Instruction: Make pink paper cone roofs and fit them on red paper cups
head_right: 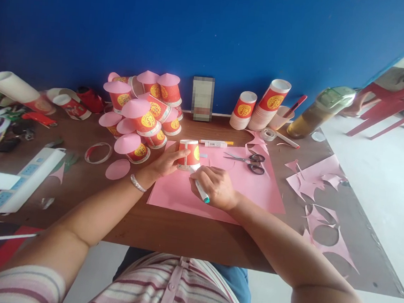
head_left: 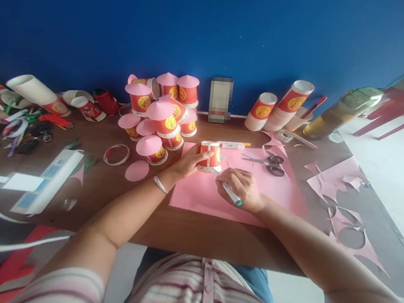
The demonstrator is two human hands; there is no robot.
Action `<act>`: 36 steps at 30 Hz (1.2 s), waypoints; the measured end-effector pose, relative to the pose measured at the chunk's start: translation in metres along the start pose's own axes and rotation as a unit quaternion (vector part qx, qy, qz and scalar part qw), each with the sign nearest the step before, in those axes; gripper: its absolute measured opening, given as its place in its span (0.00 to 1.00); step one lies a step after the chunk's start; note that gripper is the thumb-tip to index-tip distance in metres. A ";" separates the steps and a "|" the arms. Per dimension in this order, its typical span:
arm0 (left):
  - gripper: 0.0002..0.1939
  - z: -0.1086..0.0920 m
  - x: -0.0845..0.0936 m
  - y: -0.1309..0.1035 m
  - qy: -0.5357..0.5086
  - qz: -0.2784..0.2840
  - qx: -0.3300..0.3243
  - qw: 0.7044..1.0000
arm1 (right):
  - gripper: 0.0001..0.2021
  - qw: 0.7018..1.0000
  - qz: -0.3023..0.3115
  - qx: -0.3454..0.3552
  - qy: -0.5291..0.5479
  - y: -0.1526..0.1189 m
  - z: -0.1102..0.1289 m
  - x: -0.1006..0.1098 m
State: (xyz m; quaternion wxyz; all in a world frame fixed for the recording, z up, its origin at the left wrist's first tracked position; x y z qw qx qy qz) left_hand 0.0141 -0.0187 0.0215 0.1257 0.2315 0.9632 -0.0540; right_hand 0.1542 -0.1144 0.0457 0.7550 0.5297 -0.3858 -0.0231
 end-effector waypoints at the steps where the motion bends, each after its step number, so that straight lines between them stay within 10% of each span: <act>1: 0.16 0.002 0.000 0.000 0.000 0.000 0.003 1.000 | 0.09 1.000 -0.001 0.001 0.002 0.000 0.000 0.000; 36: 0.23 0.018 0.006 0.007 -0.042 0.024 0.019 0.999 | 0.08 0.996 0.035 -0.057 0.054 0.007 0.004 0.001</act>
Point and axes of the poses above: each hand's wrist, its own y-axis towards the middle knuckle, its own x-axis out of the back of the hand, z = x × y, the point moved 5 cm from there along y, towards the middle knuckle, and after that the axes turned 6 degrees about -z, right-handed, at the moved point
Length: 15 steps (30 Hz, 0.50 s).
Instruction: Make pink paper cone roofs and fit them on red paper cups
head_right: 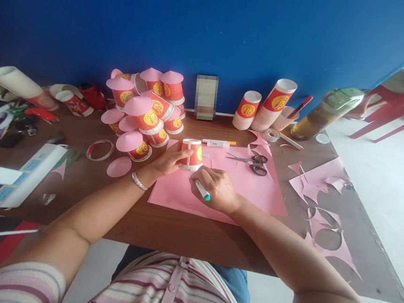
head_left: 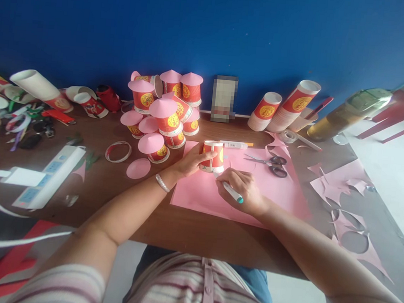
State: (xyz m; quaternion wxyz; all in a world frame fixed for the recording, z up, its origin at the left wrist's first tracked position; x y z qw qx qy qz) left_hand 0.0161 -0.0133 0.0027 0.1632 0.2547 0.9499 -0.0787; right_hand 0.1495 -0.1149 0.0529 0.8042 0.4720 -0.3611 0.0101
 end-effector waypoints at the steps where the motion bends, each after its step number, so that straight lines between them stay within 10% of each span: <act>1: 0.23 0.000 0.001 0.000 0.003 -0.002 0.002 1.000 | 0.08 1.000 0.004 -0.015 0.010 0.000 -0.001 0.000; 15: 0.21 0.003 0.003 0.002 0.007 0.010 0.001 1.000 | 0.08 0.999 -0.034 -0.008 0.002 0.000 -0.004 0.004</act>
Point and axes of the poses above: each hand's wrist, its own y-axis towards the middle knuckle, its own x-axis out of the back of the hand, z = x × y, the point moved 5 cm from there along y, towards the middle knuckle, and after that the axes turned 6 degrees about -z, right-handed, at the moved point
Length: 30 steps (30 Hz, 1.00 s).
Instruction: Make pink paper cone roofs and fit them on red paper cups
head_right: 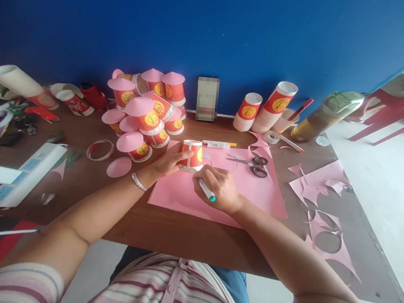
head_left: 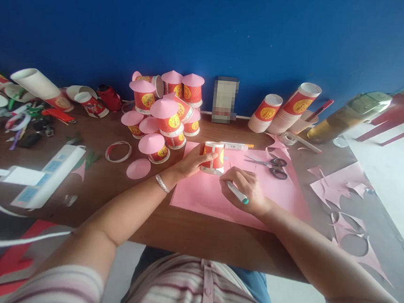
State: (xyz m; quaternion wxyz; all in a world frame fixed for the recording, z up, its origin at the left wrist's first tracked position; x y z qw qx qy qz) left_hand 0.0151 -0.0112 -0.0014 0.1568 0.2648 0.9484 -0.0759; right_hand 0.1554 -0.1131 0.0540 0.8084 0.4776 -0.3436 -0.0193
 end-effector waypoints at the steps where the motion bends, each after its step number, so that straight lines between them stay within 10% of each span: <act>1: 0.21 0.000 0.000 0.000 0.000 0.000 0.000 1.000 | 0.08 1.000 0.001 0.011 -0.007 0.000 0.001 0.000; 30: 0.19 -0.001 -0.001 0.000 0.002 0.009 -0.006 1.000 | 0.10 0.998 -0.005 0.045 -0.050 -0.001 -0.002 -0.001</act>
Point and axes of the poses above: each hand's wrist, its own y-axis towards the middle knuckle, its own x-axis out of the back of the hand, z = x × y, the point moved 5 cm from there along y, towards the middle knuckle, and after that the axes turned 6 degrees about -z, right-handed, at the moved point
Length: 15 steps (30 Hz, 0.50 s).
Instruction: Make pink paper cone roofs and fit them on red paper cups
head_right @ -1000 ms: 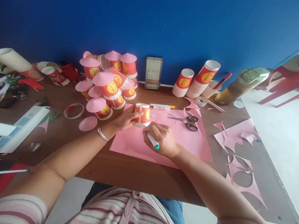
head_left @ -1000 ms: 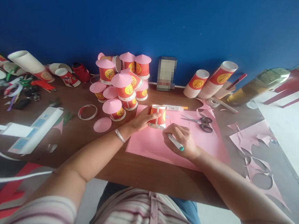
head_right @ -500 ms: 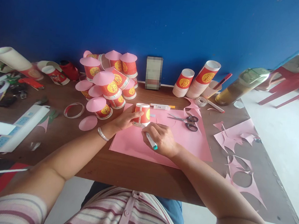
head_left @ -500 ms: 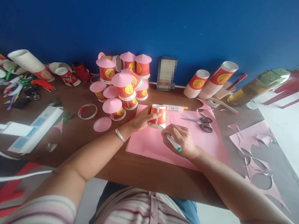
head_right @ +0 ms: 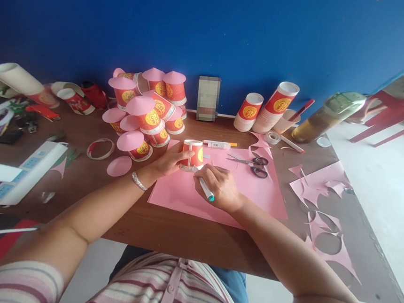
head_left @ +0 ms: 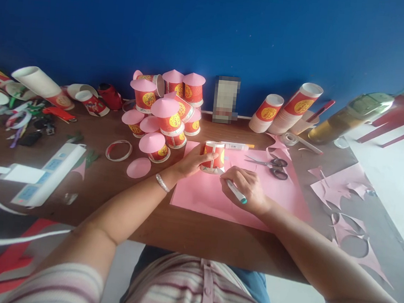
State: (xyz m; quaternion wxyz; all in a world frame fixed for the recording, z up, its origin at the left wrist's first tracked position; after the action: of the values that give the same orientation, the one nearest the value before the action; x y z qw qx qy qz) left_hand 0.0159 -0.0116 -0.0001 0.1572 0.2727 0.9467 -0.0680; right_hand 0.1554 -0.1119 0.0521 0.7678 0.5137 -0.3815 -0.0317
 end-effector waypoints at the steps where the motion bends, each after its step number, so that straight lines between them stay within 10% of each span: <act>1: 0.19 0.000 0.000 0.000 0.001 0.003 -0.001 1.000 | 0.10 1.000 0.000 0.000 -0.001 0.000 0.000 0.000; 15: 0.19 0.002 0.002 0.001 0.014 -0.001 -0.007 1.000 | 0.10 1.000 -0.002 0.003 0.012 -0.001 0.003 0.001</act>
State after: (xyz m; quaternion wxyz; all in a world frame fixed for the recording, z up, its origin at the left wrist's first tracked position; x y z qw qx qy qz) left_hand 0.0154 -0.0107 -0.0031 0.1461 0.2716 0.9495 -0.0576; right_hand 0.1547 -0.1150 0.0527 0.7710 0.5166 -0.3715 -0.0258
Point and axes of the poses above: each hand's wrist, its own y-axis towards the middle knuckle, its own x-axis out of the back of the hand, z = x × y, the point moved 5 cm from there along y, towards the middle knuckle, and after that the axes turned 6 degrees about -z, right-handed, at the moved point
